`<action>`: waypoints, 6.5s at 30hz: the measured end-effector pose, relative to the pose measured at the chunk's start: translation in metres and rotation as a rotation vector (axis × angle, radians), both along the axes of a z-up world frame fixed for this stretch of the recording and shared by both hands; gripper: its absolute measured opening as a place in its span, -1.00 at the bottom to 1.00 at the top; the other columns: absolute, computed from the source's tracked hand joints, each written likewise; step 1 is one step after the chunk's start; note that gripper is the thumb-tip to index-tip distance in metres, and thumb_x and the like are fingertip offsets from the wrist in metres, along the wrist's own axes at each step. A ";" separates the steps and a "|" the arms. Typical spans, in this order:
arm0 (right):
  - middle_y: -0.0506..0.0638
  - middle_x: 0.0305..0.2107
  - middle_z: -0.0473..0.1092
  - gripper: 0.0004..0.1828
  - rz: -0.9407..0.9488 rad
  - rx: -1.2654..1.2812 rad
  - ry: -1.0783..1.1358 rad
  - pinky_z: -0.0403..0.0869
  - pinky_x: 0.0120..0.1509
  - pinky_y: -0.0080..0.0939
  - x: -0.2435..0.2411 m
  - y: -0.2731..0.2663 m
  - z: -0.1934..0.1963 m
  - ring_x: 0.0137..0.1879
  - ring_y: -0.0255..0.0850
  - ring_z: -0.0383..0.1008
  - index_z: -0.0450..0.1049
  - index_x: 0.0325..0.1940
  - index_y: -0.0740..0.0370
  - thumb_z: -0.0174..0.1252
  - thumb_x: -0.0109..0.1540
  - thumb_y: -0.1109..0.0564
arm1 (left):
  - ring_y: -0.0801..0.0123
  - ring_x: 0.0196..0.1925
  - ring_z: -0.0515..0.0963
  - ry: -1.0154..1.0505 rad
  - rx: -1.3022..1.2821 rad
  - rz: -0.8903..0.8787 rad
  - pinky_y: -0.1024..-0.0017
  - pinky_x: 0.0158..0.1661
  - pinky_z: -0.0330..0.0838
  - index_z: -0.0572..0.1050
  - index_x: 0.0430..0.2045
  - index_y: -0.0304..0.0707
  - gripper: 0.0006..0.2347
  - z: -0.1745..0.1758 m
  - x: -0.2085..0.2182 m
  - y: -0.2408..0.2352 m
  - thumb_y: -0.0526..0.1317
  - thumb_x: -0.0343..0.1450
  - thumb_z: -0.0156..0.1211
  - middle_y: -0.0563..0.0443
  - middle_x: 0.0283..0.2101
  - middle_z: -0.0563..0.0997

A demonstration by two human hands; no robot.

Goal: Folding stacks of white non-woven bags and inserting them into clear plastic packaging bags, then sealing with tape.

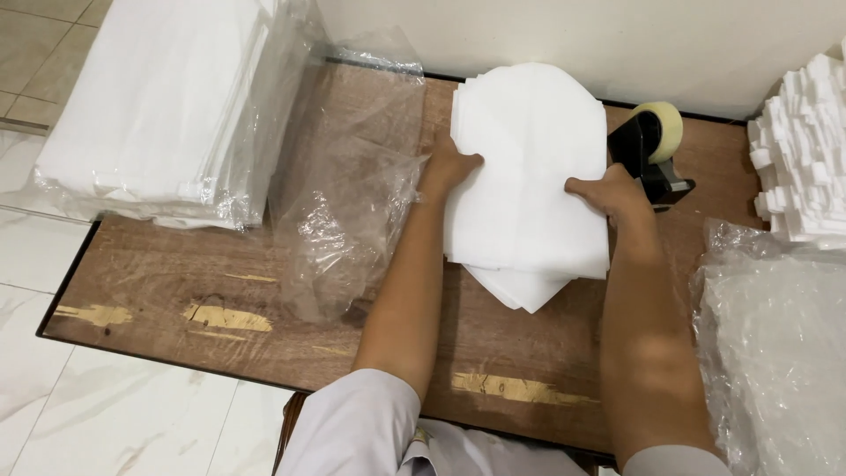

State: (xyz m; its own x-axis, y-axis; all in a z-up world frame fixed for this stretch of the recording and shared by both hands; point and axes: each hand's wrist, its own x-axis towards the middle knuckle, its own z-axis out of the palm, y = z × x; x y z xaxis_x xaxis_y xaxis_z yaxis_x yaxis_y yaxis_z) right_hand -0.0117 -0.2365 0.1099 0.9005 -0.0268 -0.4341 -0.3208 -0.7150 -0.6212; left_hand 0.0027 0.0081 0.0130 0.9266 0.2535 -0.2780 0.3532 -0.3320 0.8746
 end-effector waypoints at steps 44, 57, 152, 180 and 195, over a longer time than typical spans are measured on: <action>0.55 0.20 -0.08 0.36 0.549 -0.257 -0.176 0.19 0.33 0.27 -0.053 0.041 0.092 0.32 0.32 0.09 -0.35 0.44 0.28 0.47 -0.10 -0.11 | -0.27 0.39 -0.15 -0.049 -0.594 -0.204 -0.04 0.31 -0.21 -0.43 0.22 -0.63 -0.08 0.176 -0.101 -0.087 0.25 0.27 -0.21 -0.65 0.32 -0.23; 0.34 0.01 0.24 0.16 0.591 -0.470 -0.295 0.26 0.24 0.20 -0.044 0.038 0.028 0.10 0.26 0.35 -0.29 0.45 0.06 0.30 -0.03 -0.06 | -0.29 0.39 -0.11 0.026 -0.335 -0.571 -0.07 0.28 -0.14 -0.53 0.18 -0.75 0.09 0.167 -0.106 -0.086 0.30 0.14 -0.08 -0.67 0.32 -0.30; 0.26 0.15 0.22 -0.07 0.422 0.179 -0.342 0.24 0.32 0.10 -0.065 0.099 0.068 0.29 0.13 0.21 0.05 0.36 0.23 0.30 0.05 -0.12 | 0.16 -0.21 0.52 -1.433 -0.023 -0.439 0.43 -0.21 0.44 0.40 -0.22 -0.48 -0.79 0.126 -0.248 -0.131 -0.23 0.46 0.02 -0.14 -0.16 0.41; 0.23 0.32 -0.03 0.26 0.539 -0.401 -0.170 -0.11 0.47 0.10 -0.034 0.143 0.087 0.53 -0.01 -0.51 -0.60 0.45 -0.02 -0.08 0.01 -0.60 | 0.26 0.30 0.24 -0.250 -1.399 0.258 0.25 0.21 0.20 0.03 0.30 -0.10 -0.31 0.034 -0.183 -0.079 0.24 0.30 -0.22 -0.05 0.32 0.22; 0.17 0.35 0.07 -0.46 1.009 -1.121 -0.909 -0.07 0.47 0.23 -0.063 0.090 0.025 0.49 0.20 -0.15 0.29 0.28 0.08 0.07 0.18 0.15 | 0.06 0.43 -0.09 -0.121 -1.134 0.402 0.13 0.35 -0.14 -0.20 0.33 -0.13 -0.26 0.066 -0.196 -0.068 0.21 0.37 -0.07 -0.22 0.41 -0.16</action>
State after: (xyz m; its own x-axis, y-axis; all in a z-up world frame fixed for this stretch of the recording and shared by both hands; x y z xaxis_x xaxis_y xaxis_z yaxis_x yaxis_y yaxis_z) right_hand -0.0746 -0.1464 0.1351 0.6766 0.7364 0.0043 0.6133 -0.5668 0.5501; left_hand -0.1934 -0.0599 0.0793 0.8729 0.1977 -0.4461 0.1510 0.7598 0.6324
